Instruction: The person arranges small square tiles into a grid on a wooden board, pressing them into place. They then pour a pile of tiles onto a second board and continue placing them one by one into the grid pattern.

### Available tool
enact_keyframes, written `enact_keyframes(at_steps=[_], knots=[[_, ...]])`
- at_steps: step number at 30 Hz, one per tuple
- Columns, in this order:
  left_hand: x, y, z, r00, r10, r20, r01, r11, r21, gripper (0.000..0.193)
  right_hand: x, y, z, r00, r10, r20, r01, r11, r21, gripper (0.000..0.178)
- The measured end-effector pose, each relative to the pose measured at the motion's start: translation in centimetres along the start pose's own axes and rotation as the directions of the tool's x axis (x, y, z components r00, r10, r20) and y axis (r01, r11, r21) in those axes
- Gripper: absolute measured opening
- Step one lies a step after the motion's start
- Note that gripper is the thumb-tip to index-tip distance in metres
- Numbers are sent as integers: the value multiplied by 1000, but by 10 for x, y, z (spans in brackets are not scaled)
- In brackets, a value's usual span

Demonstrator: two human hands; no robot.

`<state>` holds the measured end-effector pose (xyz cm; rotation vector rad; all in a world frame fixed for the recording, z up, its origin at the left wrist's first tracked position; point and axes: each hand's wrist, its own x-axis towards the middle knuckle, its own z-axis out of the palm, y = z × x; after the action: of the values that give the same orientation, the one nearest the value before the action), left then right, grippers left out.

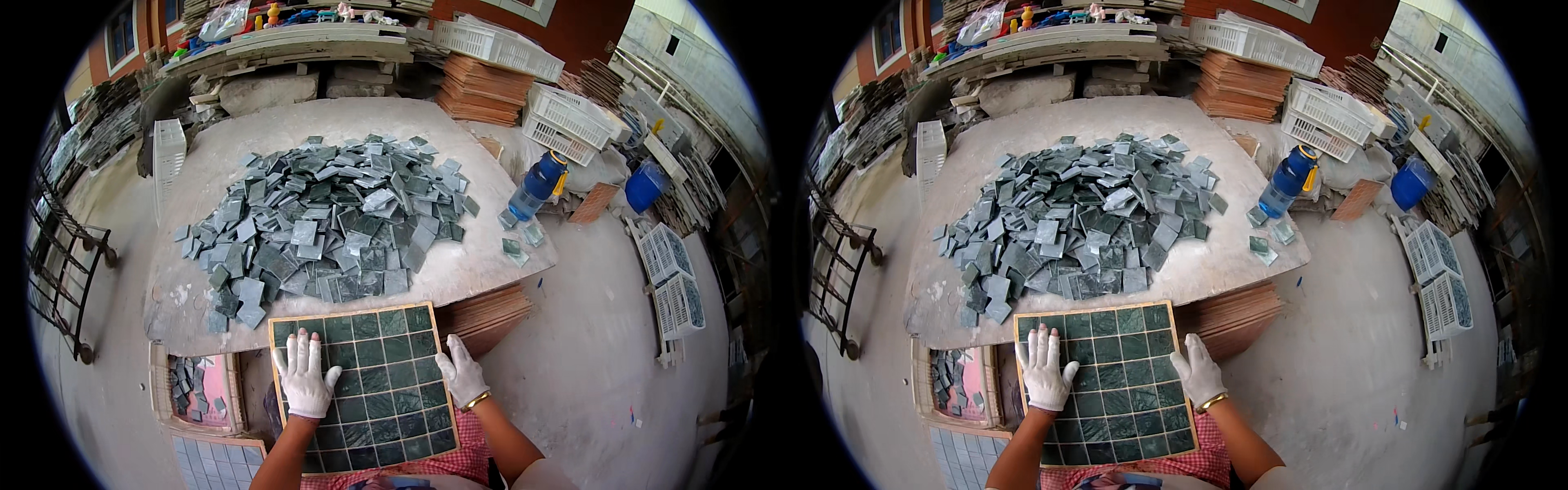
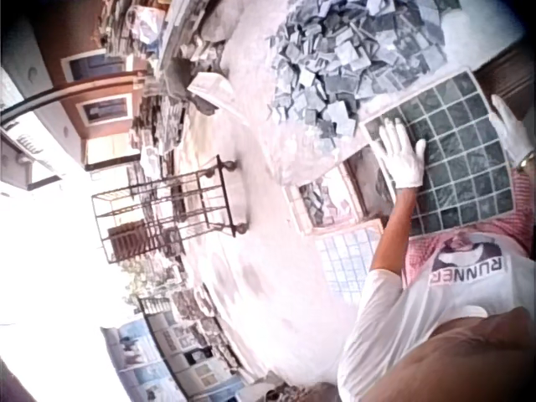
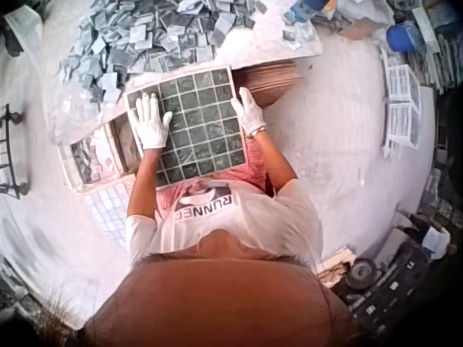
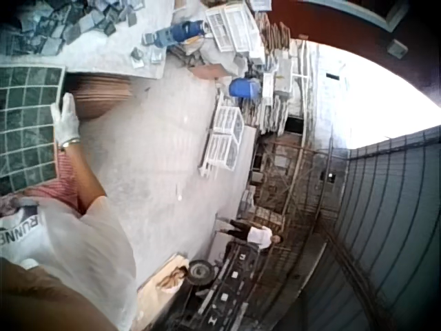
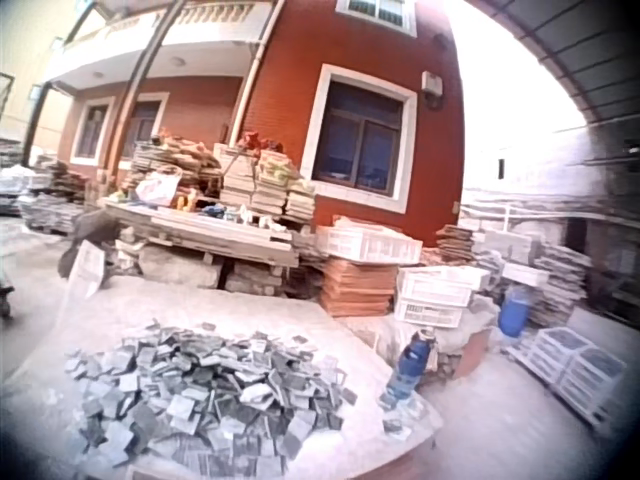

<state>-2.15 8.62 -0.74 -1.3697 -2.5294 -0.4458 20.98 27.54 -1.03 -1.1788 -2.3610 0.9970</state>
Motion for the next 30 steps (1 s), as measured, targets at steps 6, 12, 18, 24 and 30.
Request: enact_keyframes(at_steps=[6, 12, 18, 24, 30], knots=[[35, 119, 33, 920, 389, 49, -344, 860, -378, 72, -34, -13, 37, 982, -166, -96, 134, 953, -271, 64], [60, 110, 46, 912, 402, 80, -356, 875, -329, 65, -26, -14, 29, 952, -221, -210, 161, 950, -267, 59], [47, -5, 11, 954, -37, 297, 12, 996, 88, 69, -17, -2, 41, 947, -242, -209, 196, 957, -216, 66], [22, -5, -35, 930, 298, -217, -310, 951, -23, 54, -24, -1, 45, 959, -177, -222, 131, 969, -207, 68], [-21, 0, -60, 949, 254, -187, -219, 957, 189, 59, -27, -10, 34, 985, -103, -135, 82, 985, -153, 70]])
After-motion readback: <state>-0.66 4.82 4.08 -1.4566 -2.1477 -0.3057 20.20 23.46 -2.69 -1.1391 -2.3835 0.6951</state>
